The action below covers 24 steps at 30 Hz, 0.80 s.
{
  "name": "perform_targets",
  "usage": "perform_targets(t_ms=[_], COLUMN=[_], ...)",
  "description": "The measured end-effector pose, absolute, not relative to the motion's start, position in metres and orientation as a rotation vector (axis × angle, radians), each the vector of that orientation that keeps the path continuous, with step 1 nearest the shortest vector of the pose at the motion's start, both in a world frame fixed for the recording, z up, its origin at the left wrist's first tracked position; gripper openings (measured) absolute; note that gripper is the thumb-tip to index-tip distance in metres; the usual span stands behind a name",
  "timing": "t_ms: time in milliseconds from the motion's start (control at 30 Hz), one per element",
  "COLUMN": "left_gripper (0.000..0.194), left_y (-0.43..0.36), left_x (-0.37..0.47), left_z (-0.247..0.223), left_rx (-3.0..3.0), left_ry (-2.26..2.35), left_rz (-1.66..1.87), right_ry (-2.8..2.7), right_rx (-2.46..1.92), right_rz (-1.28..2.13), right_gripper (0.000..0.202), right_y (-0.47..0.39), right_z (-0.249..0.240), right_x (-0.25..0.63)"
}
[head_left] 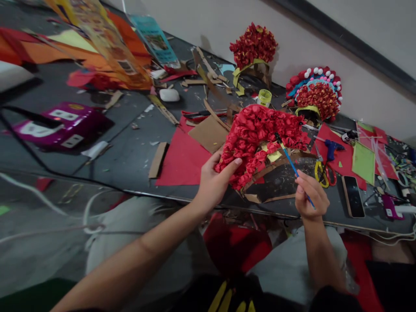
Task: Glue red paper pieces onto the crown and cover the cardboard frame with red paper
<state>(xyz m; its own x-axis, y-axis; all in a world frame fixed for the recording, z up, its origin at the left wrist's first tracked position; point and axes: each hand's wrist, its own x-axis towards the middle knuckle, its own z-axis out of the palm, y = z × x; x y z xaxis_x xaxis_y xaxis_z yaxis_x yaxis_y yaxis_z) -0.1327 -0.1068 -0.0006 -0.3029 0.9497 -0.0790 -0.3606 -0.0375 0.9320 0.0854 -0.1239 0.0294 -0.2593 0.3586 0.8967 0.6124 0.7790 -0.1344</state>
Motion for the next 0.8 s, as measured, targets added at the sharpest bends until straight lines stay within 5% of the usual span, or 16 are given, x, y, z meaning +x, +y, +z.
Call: perform_targets(t_ms=[800], left_gripper=[0.028], left_y=[-0.108], left_x=[-0.137], left_z=[0.007], left_rx=[0.94], left_ry=[1.378], left_rz=[1.583], right_ry=[-1.763], right_rx=[-0.755], right_rz=[-0.225], right_gripper=[0.024], right_y=[-0.127], right_z=[0.034], right_x=[0.084])
